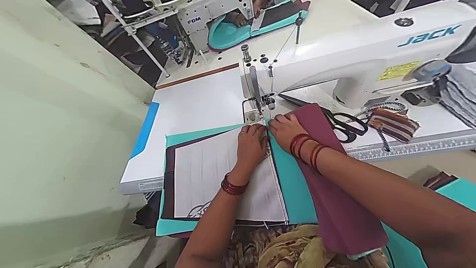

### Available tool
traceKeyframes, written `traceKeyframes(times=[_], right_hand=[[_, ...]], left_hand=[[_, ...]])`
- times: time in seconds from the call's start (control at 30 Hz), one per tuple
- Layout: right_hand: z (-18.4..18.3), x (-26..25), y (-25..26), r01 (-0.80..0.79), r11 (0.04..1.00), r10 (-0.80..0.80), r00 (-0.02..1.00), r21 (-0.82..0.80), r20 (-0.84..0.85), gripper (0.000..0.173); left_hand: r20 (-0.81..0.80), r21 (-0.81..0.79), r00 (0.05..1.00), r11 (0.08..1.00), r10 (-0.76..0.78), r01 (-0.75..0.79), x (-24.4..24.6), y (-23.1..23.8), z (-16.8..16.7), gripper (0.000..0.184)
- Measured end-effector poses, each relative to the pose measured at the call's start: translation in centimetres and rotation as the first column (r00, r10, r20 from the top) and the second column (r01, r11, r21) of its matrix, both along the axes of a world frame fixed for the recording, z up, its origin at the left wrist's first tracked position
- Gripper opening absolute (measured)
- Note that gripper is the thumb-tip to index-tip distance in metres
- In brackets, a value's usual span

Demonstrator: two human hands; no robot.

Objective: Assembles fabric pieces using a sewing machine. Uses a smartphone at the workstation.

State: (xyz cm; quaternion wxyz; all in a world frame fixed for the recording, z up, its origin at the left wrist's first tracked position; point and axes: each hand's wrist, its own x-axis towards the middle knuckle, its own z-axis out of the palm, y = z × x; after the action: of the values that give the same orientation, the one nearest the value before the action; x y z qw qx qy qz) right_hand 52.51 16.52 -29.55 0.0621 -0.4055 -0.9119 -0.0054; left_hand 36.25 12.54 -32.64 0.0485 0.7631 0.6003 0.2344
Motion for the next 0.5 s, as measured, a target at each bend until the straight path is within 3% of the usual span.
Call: traceKeyframes(times=[0.17, 0.3, 0.5], right_hand=[[0.6, 0.2, -0.1, -0.012, 0.986, 0.034, 0.991, -0.168, 0.132, 0.049], [1.0, -0.3, 0.7, 0.008, 0.972, 0.032, 0.985, -0.233, 0.168, 0.045], [1.8, -1.3, 2.6, 0.052, 0.951, 0.020, 0.973, -0.305, 0.230, 0.043]], left_hand=[[-0.047, 0.005, 0.999, 1.000, -0.006, 0.007, 0.2, 0.1, -0.5, 0.036], [-0.102, -0.031, 0.995, 1.000, -0.001, -0.002, 0.3, 0.5, -0.2, 0.037], [-0.049, -0.081, 0.998, 0.996, -0.029, 0.025, -0.3, 2.9, 0.5, 0.034]])
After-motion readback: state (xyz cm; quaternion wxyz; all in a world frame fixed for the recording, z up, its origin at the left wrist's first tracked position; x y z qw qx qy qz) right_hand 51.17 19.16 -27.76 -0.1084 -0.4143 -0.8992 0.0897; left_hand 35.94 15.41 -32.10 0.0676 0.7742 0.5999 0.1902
